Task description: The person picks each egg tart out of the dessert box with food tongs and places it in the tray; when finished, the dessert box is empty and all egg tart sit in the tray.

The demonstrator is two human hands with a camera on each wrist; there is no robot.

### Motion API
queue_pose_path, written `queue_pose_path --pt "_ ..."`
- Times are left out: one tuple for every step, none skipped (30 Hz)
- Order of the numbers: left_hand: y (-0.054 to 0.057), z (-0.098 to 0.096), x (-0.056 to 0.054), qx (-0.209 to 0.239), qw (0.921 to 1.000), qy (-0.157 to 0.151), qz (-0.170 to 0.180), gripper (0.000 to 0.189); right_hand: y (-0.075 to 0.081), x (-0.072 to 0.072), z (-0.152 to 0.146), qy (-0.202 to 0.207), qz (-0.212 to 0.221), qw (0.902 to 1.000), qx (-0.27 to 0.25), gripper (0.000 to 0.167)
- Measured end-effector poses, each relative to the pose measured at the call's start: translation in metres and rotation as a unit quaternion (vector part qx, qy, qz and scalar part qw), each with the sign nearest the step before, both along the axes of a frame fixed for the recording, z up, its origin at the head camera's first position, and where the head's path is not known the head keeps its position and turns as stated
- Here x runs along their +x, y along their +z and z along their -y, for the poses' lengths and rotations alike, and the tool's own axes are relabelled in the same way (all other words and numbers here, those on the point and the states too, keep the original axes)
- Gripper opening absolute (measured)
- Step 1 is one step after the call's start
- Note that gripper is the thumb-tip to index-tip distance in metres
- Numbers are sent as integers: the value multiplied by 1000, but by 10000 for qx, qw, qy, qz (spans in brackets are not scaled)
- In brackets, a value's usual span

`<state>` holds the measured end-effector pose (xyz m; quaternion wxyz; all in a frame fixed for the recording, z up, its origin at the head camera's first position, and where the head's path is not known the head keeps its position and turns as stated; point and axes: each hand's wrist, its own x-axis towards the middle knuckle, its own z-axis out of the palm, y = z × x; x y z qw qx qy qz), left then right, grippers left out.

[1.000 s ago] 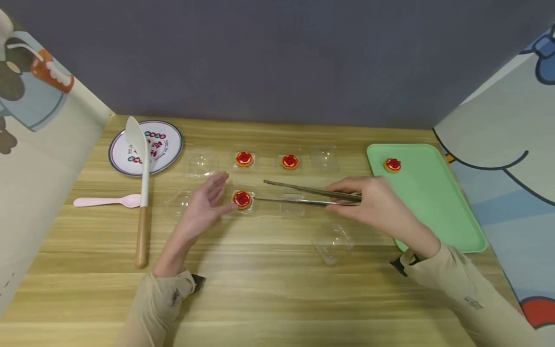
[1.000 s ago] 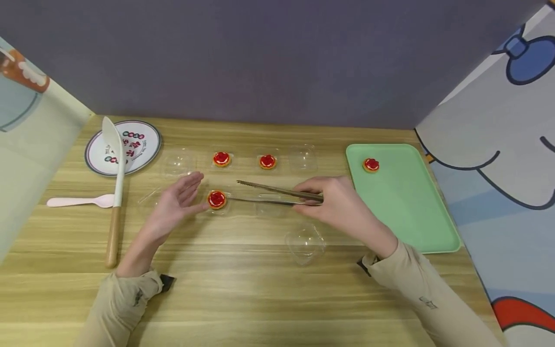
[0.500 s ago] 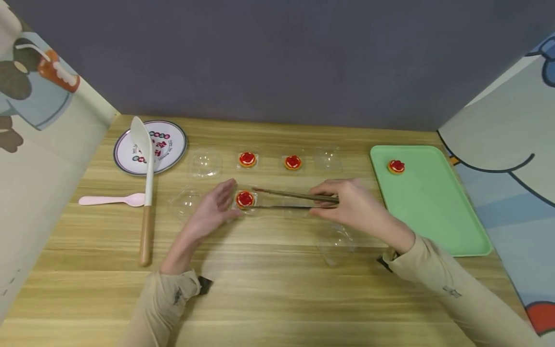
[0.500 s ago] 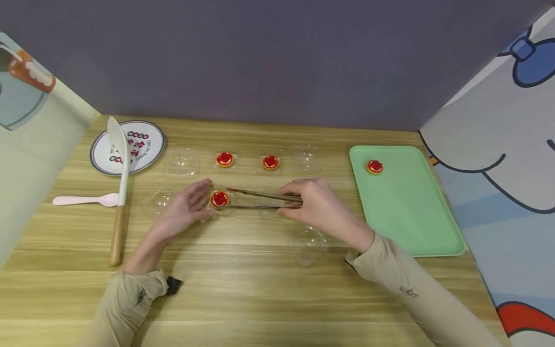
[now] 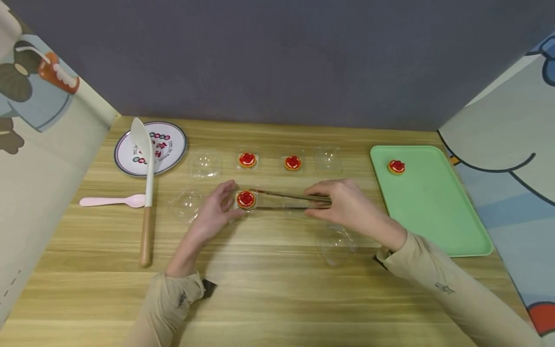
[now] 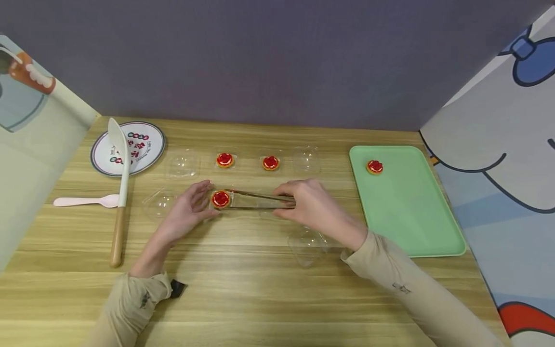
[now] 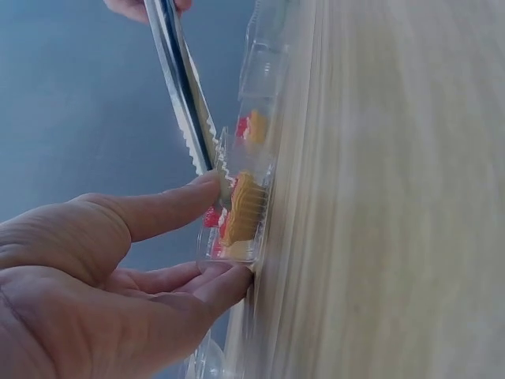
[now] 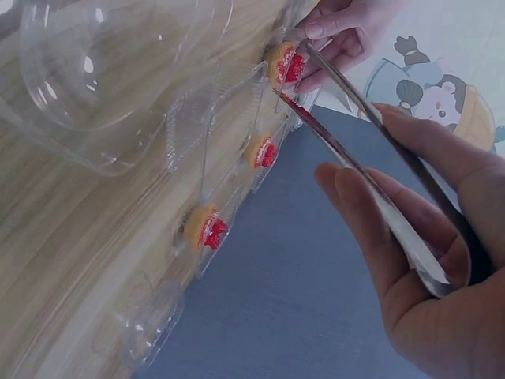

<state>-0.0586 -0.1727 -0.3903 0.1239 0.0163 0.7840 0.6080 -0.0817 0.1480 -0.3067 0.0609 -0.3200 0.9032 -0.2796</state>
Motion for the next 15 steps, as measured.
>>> queue_pose_path --pt "0 0 0 -25 10000 15 0 87 0 0 0 16 -47 10000 16 33" --pt "0 -1 0 -45 10000 26 -1 87 -1 -1 0 39 -83 10000 32 33" --pt "0 -1 0 -47 10000 40 3 87 -1 -1 0 52 -92 9999 38 34" --pt "1 -2 1 -60 10000 58 1 86 -1 -1 1 63 -93 9999 48 35" --pt "1 -2 1 -77 9999 72 -1 86 -1 -1 1 80 -85 9999 55 35" --pt "1 -3 1 -82 9999 88 2 86 -1 -2 1 98 -78 9999 73 36" --pt "1 -3 1 -99 9999 103 -4 86 0 -2 2 118 -74 9999 92 37" --pt "1 -4 2 -126 9998 124 -7 86 0 -2 3 155 -78 9998 110 37" --pt "1 -4 2 -148 9998 144 -16 86 0 -2 3 185 -101 9997 135 37" --pt "1 -5 2 -188 9997 168 -22 86 0 -3 4 218 -107 9996 154 37" --pt "1 -5 2 -219 9996 182 -21 86 0 -3 5 248 -128 9995 178 37" --pt "1 -5 2 -235 9995 201 -20 86 0 -4 6 282 -154 9993 204 37" --pt "1 -6 2 -251 9995 214 -21 86 1 -4 6 309 -151 9992 211 37" --pt "1 -6 2 -268 9994 228 -23 86 1 -4 7 344 -168 9990 216 36" --pt "1 -6 2 -267 9994 235 -31 86 1 -4 7 366 -175 9989 234 36"
